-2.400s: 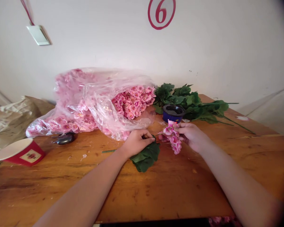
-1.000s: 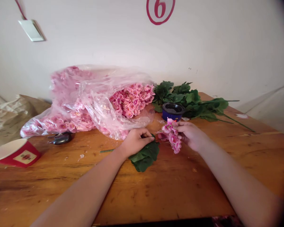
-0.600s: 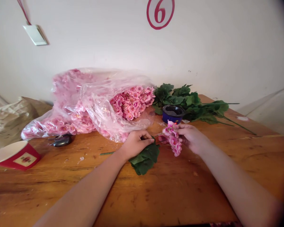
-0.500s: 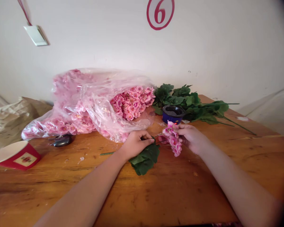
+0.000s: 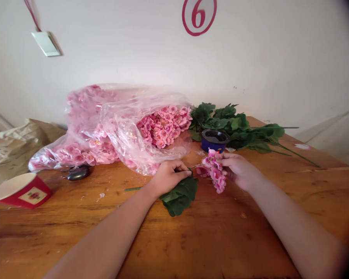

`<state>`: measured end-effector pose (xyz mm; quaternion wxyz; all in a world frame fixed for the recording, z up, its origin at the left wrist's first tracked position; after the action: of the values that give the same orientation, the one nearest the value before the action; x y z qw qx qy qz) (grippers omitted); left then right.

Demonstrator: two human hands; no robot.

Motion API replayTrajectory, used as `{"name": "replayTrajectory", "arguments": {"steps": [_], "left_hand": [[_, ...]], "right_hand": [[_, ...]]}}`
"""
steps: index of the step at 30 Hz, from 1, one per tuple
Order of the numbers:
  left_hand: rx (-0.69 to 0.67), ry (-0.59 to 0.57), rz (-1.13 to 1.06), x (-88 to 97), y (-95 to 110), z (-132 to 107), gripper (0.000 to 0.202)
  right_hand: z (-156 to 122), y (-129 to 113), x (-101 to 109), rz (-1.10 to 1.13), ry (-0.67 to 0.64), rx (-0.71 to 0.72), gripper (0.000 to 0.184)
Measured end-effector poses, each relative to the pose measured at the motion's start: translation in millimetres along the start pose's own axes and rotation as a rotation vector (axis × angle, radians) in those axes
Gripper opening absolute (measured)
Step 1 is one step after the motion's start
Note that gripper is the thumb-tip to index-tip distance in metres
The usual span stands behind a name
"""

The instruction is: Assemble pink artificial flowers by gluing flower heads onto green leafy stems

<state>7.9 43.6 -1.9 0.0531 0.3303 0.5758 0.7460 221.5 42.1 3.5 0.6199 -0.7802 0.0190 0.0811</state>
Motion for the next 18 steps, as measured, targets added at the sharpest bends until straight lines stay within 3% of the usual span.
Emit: {"name": "replayTrajectory", "arguments": {"steps": [18], "left_hand": [[-0.01, -0.013, 0.023, 0.2, 0.0, 0.0, 0.016]], "right_hand": [[0.3, 2.4, -0.5, -0.023, 0.001, -0.008, 0.012]]}}
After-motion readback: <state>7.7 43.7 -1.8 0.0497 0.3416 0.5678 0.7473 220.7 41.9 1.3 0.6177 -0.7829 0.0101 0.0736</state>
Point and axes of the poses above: each hand's wrist, its own z-axis towards the middle knuckle, its own x-axis out of the back of the hand, y = z × x, the point moved 4 cm from there along z, towards the middle knuckle, and after that the axes turned 9 degrees about -y, right-handed, at the moved point
